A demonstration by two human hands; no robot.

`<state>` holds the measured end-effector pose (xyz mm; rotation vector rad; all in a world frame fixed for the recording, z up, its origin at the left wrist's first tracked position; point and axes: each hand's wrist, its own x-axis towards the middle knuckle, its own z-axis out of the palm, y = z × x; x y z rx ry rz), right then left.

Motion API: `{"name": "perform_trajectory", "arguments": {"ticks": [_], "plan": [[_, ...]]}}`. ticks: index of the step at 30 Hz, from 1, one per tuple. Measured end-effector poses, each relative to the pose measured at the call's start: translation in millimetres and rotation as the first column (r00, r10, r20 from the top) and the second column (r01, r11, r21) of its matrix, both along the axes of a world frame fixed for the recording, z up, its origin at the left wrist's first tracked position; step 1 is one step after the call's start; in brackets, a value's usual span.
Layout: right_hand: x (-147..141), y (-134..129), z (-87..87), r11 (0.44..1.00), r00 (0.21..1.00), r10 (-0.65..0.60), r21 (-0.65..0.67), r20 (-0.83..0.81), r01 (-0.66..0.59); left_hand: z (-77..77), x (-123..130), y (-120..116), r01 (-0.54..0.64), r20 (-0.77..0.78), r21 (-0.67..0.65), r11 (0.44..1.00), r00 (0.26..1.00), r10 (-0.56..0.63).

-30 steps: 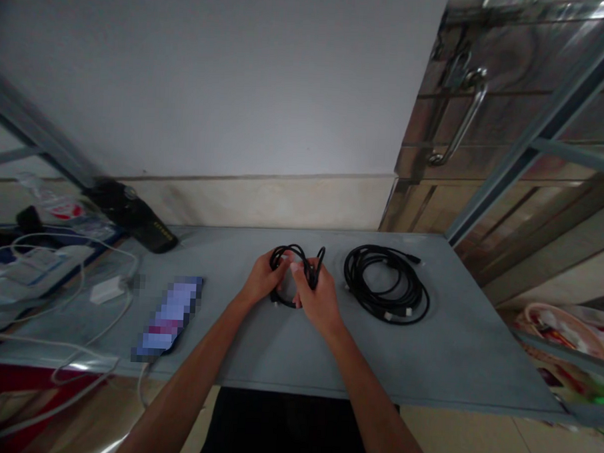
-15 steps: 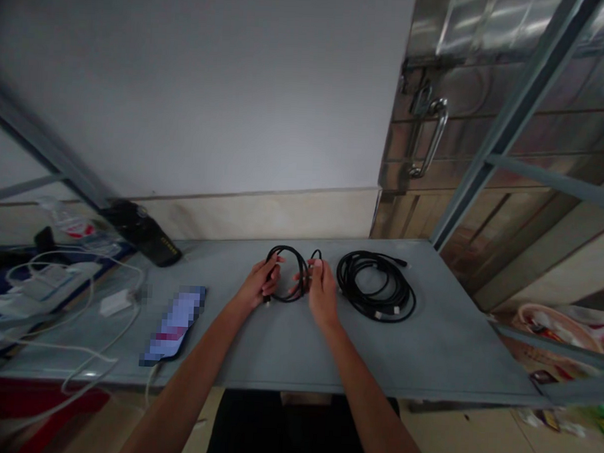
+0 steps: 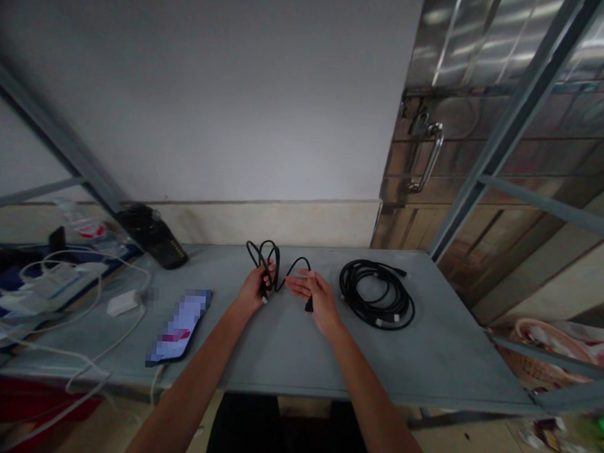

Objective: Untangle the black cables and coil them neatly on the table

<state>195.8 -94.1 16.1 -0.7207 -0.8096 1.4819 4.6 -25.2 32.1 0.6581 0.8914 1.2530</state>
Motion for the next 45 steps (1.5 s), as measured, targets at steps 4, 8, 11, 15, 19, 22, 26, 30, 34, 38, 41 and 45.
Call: {"name": "perform_trajectory", "arguments": {"ticks": [4, 8, 11, 15, 19, 22, 26, 30, 34, 38, 41, 45], "plan": [[-2.8, -0.9, -5.4, 0.996, 0.995, 0.092, 0.008, -0.032, -0.092, -11.6, 3.8, 6.4, -0.07, -0.032, 0.005, 0.998, 0.997, 0.07], [-5.6, -1.0, -10.1, 0.988, 0.986, 0.157, 0.008, -0.055, -0.157, -22.7, 15.4, 8.0, -0.079, -0.062, 0.089, 0.993, 0.994, 0.084], [-7.2, -1.6, -9.4, 0.985, 0.984, 0.173, 0.002, -0.033, -0.173, -28.8, 21.3, 4.1, -0.053, -0.125, 0.165, 0.985, 0.989, 0.074], [-7.1, -4.7, -1.3, 0.989, 0.986, 0.129, 0.065, 0.105, -0.137, -29.9, 22.4, -1.7, 0.015, -0.271, 0.253, 0.967, 0.961, 0.055], [-5.5, -8.6, 5.1, 0.963, 0.974, 0.124, 0.213, 0.187, -0.164, -27.3, 21.9, -3.5, 0.047, -0.398, 0.349, 0.936, 0.912, 0.103], [-4.7, -9.4, 4.5, 0.965, 0.972, 0.144, 0.193, 0.186, -0.18, -28.3, 22.8, -2.1, 0.044, -0.457, 0.379, 0.924, 0.878, 0.145], [-3.2, -8.6, 1.1, 0.956, 0.969, 0.166, 0.21, 0.182, -0.203, -31.8, 23.7, 2.4, 0.023, -0.507, 0.404, 0.914, 0.838, 0.203], [-2.8, -9.0, -1.1, 0.97, 0.959, 0.159, 0.144, 0.234, -0.196, -33.7, 19.6, 7.7, -0.018, -0.534, 0.442, 0.897, 0.798, 0.279], [-5.5, -9.6, 0.1, 0.982, 0.949, 0.104, 0.119, 0.297, -0.145, -33.6, 12.3, 10.9, -0.045, -0.545, 0.462, 0.886, 0.774, 0.323], [-8.1, -8.9, 3.1, 0.992, 0.979, 0.045, 0.107, 0.197, -0.067, -32.6, 10.7, 10.2, 0.001, -0.55, 0.469, 0.883, 0.782, 0.291], [-7.4, -7.8, 5.6, 0.999, 0.998, 0.003, 0.045, 0.06, -0.005, -31.0, 13.7, 8.3, 0.074, -0.558, 0.461, 0.884, 0.799, 0.224], [-2.0, -6.4, 9.8, 1.0, 0.993, -0.024, -0.013, -0.113, 0.023, -26.9, 16.5, 5.2, 0.182, -0.57, 0.447, 0.876, 0.812, 0.122]]}}
